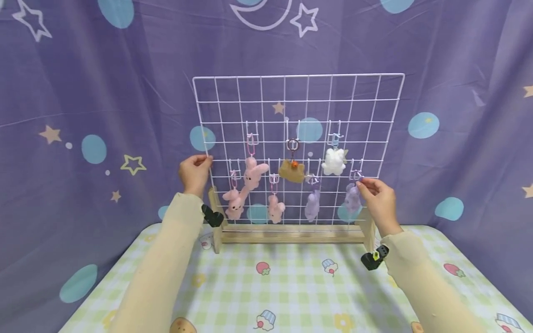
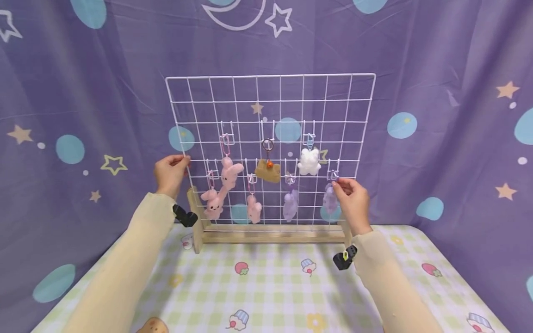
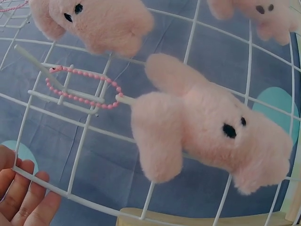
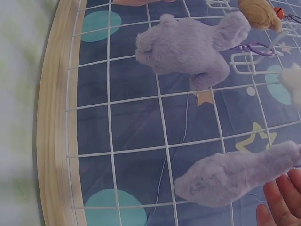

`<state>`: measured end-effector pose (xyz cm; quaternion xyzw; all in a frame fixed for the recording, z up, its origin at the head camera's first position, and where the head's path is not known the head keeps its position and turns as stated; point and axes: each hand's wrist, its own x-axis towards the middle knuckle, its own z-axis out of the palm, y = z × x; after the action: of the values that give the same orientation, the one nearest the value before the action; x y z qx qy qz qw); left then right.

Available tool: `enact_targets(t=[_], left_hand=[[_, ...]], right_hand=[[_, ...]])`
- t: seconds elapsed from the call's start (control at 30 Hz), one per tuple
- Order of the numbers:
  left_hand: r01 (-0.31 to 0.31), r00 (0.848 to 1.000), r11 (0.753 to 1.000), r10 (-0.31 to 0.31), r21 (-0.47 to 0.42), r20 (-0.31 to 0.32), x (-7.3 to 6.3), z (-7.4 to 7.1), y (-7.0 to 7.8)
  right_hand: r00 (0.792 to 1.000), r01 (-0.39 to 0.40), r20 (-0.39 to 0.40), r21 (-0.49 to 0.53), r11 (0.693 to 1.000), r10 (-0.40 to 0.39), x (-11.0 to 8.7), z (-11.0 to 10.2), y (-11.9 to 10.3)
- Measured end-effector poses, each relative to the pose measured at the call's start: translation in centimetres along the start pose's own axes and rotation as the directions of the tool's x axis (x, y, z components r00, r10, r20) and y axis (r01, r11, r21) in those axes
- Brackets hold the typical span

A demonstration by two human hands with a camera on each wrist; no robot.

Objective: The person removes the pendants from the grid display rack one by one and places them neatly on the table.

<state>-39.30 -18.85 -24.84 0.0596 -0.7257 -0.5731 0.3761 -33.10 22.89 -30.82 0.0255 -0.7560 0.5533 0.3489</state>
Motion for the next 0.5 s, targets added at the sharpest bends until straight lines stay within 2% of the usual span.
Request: enact_targets(t=[0.13,0.3,0.5], left_hand=[[-0.008,1.0,0.999,0.009,0.043,-0.017,-0.09,0.27,-0.01],[-0.029,0.998,0.996,0.033,0.081,-0.06,-0.2,0.5,0.04],[-0.051,0.991,0.991,0.066,0.121,-0.118,-0.56,0.6,0.45]], right_hand=[[1.0,0.006,-0.025,-0.019,1.0,-0.006,0.15,0.27,0.22],[1.0,0.015,-0.007,-0.062,0.998,-0.016,0.43,0.35,0.28],[1.0,0.017,-0.022,-0.046,0.999,-0.018,0.82,0.72,0.17]])
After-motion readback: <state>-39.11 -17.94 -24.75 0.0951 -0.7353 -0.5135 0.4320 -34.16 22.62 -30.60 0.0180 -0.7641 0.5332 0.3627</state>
